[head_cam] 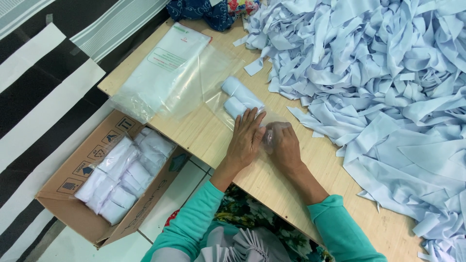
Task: The person folds a white cloth into a compact roll, places it into a clear plastic bag, and puts the bagged roll into a cardboard box. The person repeats this process with another cloth.
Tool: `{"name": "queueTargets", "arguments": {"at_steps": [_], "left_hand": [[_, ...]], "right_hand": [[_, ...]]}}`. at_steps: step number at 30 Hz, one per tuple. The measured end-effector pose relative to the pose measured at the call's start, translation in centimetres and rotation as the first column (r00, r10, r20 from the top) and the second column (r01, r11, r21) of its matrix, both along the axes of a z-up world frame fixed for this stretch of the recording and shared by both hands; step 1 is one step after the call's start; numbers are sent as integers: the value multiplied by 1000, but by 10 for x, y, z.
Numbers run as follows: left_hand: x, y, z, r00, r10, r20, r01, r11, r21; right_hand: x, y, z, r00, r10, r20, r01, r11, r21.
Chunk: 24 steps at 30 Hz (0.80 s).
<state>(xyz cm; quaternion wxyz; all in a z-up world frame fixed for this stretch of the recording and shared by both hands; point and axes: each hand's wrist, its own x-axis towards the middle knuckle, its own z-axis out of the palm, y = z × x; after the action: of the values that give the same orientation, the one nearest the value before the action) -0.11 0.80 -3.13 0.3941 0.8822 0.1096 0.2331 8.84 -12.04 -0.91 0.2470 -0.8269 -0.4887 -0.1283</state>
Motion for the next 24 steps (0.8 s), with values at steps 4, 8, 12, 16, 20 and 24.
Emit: {"name": "queueTargets", "arguments": {"at_steps": [4, 8, 12, 16, 20, 24], "left_hand": [[-2, 1, 5, 1000, -16, -9, 16, 999, -39], [-2, 1, 7, 1000, -28, -5, 28, 997, -68], [-2, 1, 3, 1000, -18, 0, 18, 999, -49], [0, 2, -4, 999, -21, 33, 23, 997, -78], [-1, 0, -2, 997, -28, 78, 38, 992, -121], [-4, 1, 5, 993, -33, 110, 51, 984, -169]], "right_hand": [[1, 1, -9, 991, 35, -129, -37, 999, -12], [-3, 5, 8, 968, 95, -230, -91, 996, 24], [1, 15, 6, 971, 102, -215, -107, 994, -11], [6, 23, 3, 972, 110, -208, -121, 992, -38], [11, 37, 1, 973, 129, -193, -145, 987, -70], [11, 52, -2, 973, 146, -181, -166, 981, -100]]}}
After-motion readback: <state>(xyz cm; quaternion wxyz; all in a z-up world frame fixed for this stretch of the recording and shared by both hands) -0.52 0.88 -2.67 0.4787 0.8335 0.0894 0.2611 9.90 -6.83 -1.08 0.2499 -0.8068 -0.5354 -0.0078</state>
